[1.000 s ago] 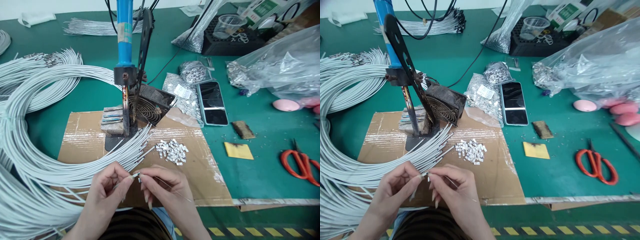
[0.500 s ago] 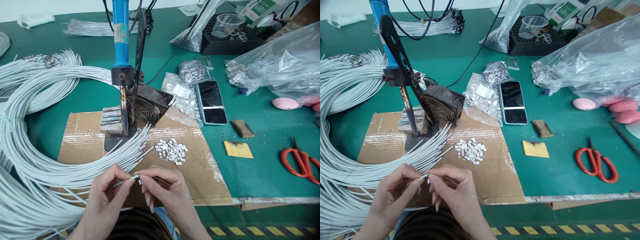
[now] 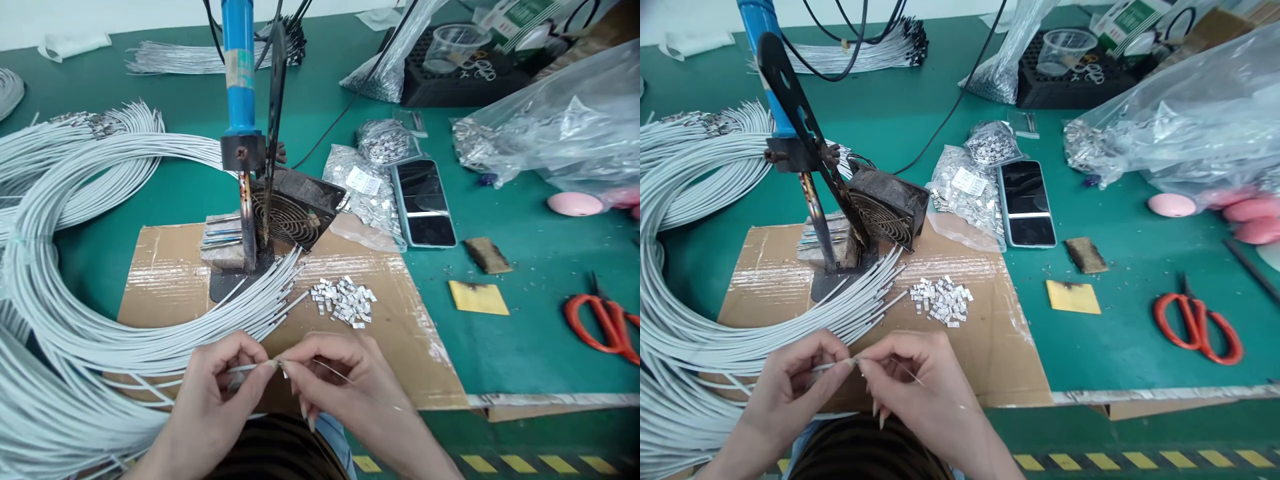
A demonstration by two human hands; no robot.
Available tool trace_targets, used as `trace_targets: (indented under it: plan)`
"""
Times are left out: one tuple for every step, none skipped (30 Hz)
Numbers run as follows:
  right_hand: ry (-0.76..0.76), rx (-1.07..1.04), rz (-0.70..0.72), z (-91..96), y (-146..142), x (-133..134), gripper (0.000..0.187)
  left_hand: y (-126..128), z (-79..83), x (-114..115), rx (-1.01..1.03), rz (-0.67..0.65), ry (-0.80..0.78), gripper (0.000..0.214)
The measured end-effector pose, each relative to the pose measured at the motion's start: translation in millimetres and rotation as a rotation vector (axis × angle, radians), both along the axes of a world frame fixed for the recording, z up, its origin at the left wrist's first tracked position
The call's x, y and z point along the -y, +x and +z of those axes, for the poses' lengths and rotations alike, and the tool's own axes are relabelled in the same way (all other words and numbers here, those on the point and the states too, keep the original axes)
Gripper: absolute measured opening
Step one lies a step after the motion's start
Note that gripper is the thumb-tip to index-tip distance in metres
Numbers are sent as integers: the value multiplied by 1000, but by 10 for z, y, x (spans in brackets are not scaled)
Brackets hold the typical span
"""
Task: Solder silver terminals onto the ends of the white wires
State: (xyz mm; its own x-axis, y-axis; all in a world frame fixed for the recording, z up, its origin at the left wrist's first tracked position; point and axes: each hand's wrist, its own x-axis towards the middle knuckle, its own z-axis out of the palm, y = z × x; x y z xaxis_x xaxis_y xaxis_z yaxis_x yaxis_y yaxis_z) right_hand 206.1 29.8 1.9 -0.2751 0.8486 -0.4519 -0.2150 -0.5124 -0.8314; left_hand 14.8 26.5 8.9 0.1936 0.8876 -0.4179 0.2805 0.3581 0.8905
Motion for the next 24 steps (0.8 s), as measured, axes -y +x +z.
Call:
trace_targets:
  plan:
    - [30, 23, 12, 28, 0, -4, 17, -3, -5, -4, 3, 9, -6, 29]
    - [57, 43, 19, 51, 2, -8, 16, -4, -9, -6, 5, 15, -11, 29]
    - [76, 62, 24, 70, 5, -12, 15, -2, -10, -7, 5, 24, -12, 29]
    - [89, 76, 26, 83, 8, -16, 14, 3, -9, -8, 6, 35, -10, 29]
    - [93, 84, 25, 91, 12, -19, 14, 12, -5, -7, 9, 44, -7, 29]
    - [91, 86, 20, 91, 14, -22, 14, 25, 2, -6, 12, 55, -3, 29]
    - [85, 84, 14, 86, 13, -22, 14, 41, 10, -4, 14, 73, 1, 28]
    - [82, 76, -3, 73, 8, -18, 13, 60, 18, 1, 16, 94, 8, 28]
    - [84, 63, -33, 55, -5, -8, 12, 81, 26, 6, 19, 110, 16, 27]
    - [86, 48, -70, 33, -25, 8, 11, 102, 34, 14, 20, 123, 26, 28]
    - [84, 29, -110, 7, -56, 32, 11, 121, 40, 23, 20, 138, 36, 29]
    - [78, 14, -152, -19, -97, 62, 11, 139, 45, 33, 19, 157, 45, 30]
    - [64, 6, -197, -45, -147, 98, 14, 153, 49, 43, 23, 175, 50, 32]
    - [47, 9, -242, -71, -204, 135, 16, 164, 54, 52, 34, 197, 47, 34]
    - [43, 28, -289, -95, -265, 172, 18, 171, 58, 59, 54, 222, 35, 36]
    - [83, 63, -351, -117, -325, 205, 19, 175, 61, 65, 85, 244, 13, 39]
    - [173, 121, -414, -137, -379, 230, 18, 174, 65, 68, 128, 256, -14, 41]
    - [325, 205, -471, -154, -422, 246, 15, 170, 67, 69, 176, 263, -43, 42]
    - [491, 299, -510, -167, -449, 254, 12, 162, 67, 68, 220, 267, -68, 43]
    - [623, 375, -521, -175, -459, 253, 13, 150, 65, 64, 256, 269, -84, 42]
    - [729, 432, -518, -178, -453, 247, 16, 136, 59, 59, 280, 270, -88, 39]
    - [803, 481, -494, -177, -431, 236, 20, 120, 51, 52, 296, 267, -83, 35]
    - [859, 524, -458, -171, -400, 225, 23, 103, 40, 43, 302, 260, -74, 30]
    - [918, 571, -419, -163, -363, 213, 24, 87, 27, 34, 301, 250, -63, 25]
